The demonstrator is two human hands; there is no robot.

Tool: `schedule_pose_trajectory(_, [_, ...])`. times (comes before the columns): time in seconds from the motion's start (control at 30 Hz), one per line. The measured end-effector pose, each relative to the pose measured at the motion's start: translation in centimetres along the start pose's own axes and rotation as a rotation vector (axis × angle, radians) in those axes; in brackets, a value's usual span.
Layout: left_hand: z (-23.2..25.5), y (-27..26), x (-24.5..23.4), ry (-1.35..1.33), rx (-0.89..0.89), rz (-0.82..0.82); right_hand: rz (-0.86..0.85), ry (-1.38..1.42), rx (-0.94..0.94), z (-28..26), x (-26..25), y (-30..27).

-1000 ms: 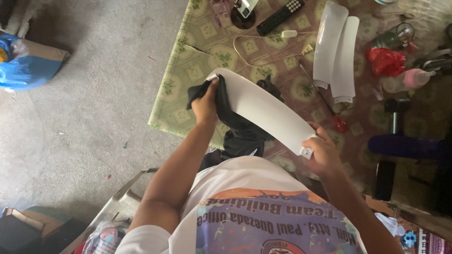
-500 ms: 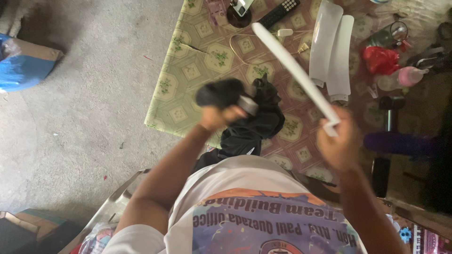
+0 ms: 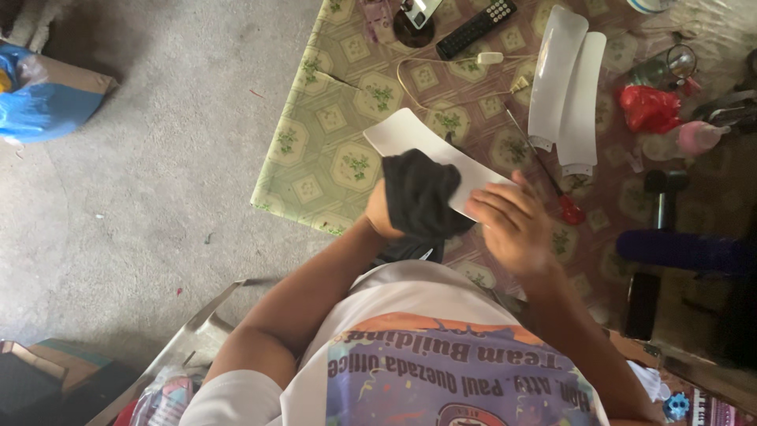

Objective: The person wipes a white plastic fan blade with a dark cloth, then wipes the fan head. They attach the blade to the fan head and use a screwdriver to tighten the screw, completing the assembly.

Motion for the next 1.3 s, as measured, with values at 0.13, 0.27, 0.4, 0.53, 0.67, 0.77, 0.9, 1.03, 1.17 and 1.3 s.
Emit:
schedule_pose_trajectory(0.13, [-2.1,-2.0,-0.3,-0.027,0.021,-0.034,-0.002,0.065,0.113,-0.9,-3.9,0.3])
schedule_pose_trajectory(0.27, [-3.4,-3.8,0.6,0.081,0.001,-0.006,0.023,0.078,0.145,-1.3,-7.6,0.7])
schedule_pose_trajectory(0.4, [-5.4,-5.1,0.9,-0.031,-0.064,-0.062,0.075,0.105,0.174,-0.7,-10.2,-0.3])
schedule_pose_trajectory(0.53, [-6.6,-5.6,0.9,-0.014,-0.155,-0.057,0.089,0.094,0.289,1.2,-12.2,-3.1])
schedule_pose_trajectory(0.67, [-7.7,-6.5,1.6,0.147,-0.284,-0.008,0.234,0.247,0.472,4.7,-14.1,-7.3])
schedule_pose_trajectory(0.77, [-9.3,-9.5,3.8,0.217,-0.395,-0.170,0.454,0.457,0.680,8.5,-14.8,-10.3])
schedule_pose_trajectory(0.9, [-10.1,-14.7,9.7,-0.185,-0.491,-0.159,0.681,0.809,0.941,10.8,-8.4,-13.0])
schedule_pose_trajectory(1.03, [-6.4,-16.9,15.3,-0.895,-0.749,-0.407,0.666,1.119,1.096,10.1,4.0,-12.0])
schedule_pose_trajectory(1.17, [-2.9,-15.6,17.5,-1.086,-1.028,-0.421,0.551,1.190,1.144,7.7,12.1,-11.6])
schedule_pose_trajectory(1.3, [-4.2,-15.2,16.5,-1.125,-1.403,-0.040,0.061,0.585,0.593,8.1,10.9,-10.4])
Point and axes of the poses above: each hand's wrist, its own y-axis towards the middle knuckle, its own x-axis out of the palm, z = x × y, the point moved 5 cm from there along y, towards the middle knuckle, and after that the axes turned 9 degrees about y, right-handed, at the moved point
